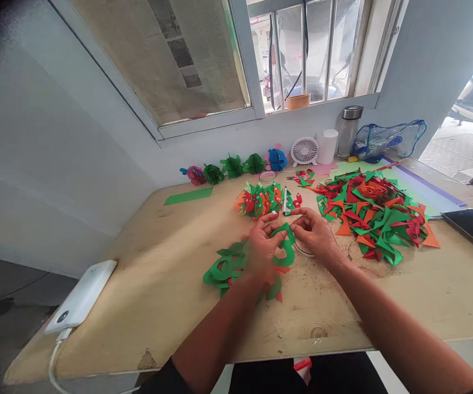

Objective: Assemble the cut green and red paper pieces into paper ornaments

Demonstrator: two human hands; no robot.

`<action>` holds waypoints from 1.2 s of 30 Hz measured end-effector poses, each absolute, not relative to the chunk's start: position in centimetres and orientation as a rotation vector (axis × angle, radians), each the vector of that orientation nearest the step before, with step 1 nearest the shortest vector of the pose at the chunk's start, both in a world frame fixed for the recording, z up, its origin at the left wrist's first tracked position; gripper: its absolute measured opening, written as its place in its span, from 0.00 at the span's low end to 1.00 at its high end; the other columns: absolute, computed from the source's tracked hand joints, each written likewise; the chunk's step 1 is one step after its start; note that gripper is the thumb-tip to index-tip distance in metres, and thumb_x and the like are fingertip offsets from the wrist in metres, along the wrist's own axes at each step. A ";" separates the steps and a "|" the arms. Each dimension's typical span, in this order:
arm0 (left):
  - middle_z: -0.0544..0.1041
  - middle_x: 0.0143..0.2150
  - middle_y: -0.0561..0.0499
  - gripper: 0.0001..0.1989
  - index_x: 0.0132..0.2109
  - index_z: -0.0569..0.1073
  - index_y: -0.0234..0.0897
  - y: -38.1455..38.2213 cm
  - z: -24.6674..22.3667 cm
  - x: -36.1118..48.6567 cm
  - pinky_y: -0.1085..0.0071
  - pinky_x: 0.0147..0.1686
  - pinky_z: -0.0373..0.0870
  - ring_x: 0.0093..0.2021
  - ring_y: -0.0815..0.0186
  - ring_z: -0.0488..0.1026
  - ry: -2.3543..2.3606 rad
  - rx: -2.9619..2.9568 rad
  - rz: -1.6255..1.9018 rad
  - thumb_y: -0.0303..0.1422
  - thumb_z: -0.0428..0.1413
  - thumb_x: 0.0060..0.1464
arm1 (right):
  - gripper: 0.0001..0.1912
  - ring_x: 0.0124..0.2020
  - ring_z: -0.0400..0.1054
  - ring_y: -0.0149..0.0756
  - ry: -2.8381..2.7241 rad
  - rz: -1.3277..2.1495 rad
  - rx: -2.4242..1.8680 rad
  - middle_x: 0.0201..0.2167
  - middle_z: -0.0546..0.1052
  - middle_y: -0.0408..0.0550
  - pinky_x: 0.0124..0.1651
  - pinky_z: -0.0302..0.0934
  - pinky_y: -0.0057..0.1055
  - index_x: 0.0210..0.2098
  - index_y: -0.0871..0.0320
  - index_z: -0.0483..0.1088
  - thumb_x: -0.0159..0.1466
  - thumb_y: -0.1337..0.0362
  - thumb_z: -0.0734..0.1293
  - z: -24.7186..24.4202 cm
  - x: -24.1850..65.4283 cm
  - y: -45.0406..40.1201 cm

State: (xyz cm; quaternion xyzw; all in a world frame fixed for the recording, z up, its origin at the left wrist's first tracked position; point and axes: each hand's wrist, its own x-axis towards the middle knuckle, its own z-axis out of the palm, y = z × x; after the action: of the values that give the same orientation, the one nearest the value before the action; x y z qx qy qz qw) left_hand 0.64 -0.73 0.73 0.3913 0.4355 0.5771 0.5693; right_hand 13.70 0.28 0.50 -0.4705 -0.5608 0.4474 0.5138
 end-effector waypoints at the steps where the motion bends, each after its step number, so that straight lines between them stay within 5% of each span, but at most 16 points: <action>1: 0.75 0.31 0.52 0.24 0.47 0.67 0.35 -0.7 0.7 0.6 0.77 0.27 0.65 0.28 0.71 0.71 1.039 0.907 1.359 0.26 0.60 0.39 | 0.18 0.23 0.61 0.29 -1.341 1.077 -1.140 0.22 0.69 0.40 0.24 0.55 0.26 0.41 0.57 0.67 0.53 0.58 0.68 0.7 13.7 0.2; 11: 0.76 0.32 0.51 0.23 0.47 0.67 0.35 -0.2 0.5 0.1 0.79 0.23 0.62 0.26 0.73 0.70 1.163 0.869 1.402 0.27 0.59 0.40 | 0.20 0.26 0.65 0.30 -1.327 1.237 -1.157 0.26 0.73 0.46 0.28 0.60 0.27 0.33 0.58 0.71 0.50 0.49 0.69 1.8 13.2 -0.2; 36: 0.76 0.30 0.52 0.20 0.44 0.69 0.35 -0.3 0.6 0.3 0.72 0.34 0.68 0.28 0.70 0.72 1.094 0.820 1.523 0.25 0.59 0.40 | 0.21 0.26 0.65 0.30 -1.254 1.323 -1.209 0.23 0.74 0.45 0.30 0.60 0.28 0.35 0.60 0.75 0.48 0.51 0.71 1.7 13.0 -0.4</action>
State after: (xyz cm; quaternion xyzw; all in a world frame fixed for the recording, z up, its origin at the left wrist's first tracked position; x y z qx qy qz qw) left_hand 0.32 -0.35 0.63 0.3423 0.4563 0.6354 0.5205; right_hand 12.99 -0.40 1.75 -0.4910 -0.5094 0.5372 0.4592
